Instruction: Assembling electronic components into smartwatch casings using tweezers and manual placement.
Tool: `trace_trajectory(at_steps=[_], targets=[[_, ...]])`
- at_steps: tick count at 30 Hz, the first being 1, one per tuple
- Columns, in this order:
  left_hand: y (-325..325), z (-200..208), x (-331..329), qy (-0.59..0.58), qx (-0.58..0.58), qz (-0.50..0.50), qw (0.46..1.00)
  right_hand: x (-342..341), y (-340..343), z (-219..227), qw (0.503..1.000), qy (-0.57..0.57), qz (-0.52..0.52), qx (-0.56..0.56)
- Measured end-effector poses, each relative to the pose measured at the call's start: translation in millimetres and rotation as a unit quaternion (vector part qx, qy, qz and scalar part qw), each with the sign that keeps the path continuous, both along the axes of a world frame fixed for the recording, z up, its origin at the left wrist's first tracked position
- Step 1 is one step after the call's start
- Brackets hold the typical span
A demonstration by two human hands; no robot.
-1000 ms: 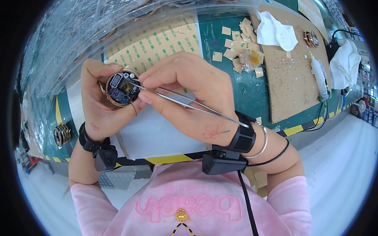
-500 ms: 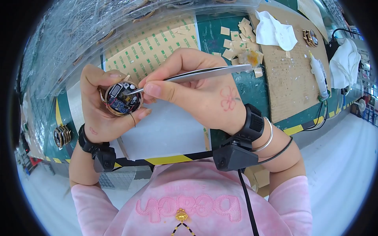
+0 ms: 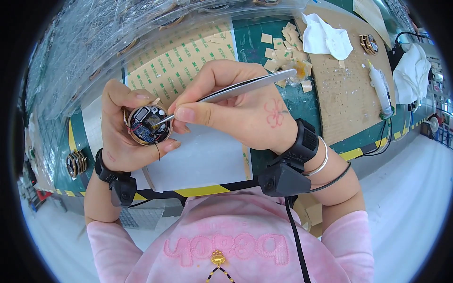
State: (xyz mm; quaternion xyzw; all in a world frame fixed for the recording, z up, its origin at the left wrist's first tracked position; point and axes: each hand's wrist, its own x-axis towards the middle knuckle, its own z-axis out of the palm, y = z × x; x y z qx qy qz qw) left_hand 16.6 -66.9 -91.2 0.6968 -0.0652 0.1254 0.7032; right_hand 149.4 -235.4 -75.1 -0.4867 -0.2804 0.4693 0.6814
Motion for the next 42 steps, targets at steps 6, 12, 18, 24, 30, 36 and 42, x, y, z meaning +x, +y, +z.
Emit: trace_trajectory(at_steps=[6,12,18,24,30,36,42], targets=[[-3.5,-0.5,-3.6,0.018,-0.028,0.002,0.999,1.6,-1.9,2.0,1.0,-0.001,0.019,0.018],[-3.5,-0.6,-2.2,0.02,-0.065,-0.026,0.997,5.1,-3.1,0.7,0.999,-0.024,0.036,0.027],[1.8,1.4,-2.8,0.026,-0.041,-0.013,0.999,3.8,0.5,2.0,0.997,-0.016,0.031,0.071],[2.2,0.6,-1.4,0.044,0.022,0.119,0.992,3.6,-0.4,-2.6,0.97,-0.214,-0.05,0.107],[-1.1,-6.3,-1.7,0.054,0.084,0.143,0.985,14.4,0.7,0.4,0.835,-0.542,-0.038,0.084],[-1.5,7.0,-3.6,0.031,0.23,0.154,0.96,-10.1,19.8,10.4,0.779,-0.611,-0.107,0.092],[-8.3,-0.6,1.1,0.065,0.214,0.146,0.964,-14.6,14.0,12.7,0.716,-0.679,-0.135,0.091]])
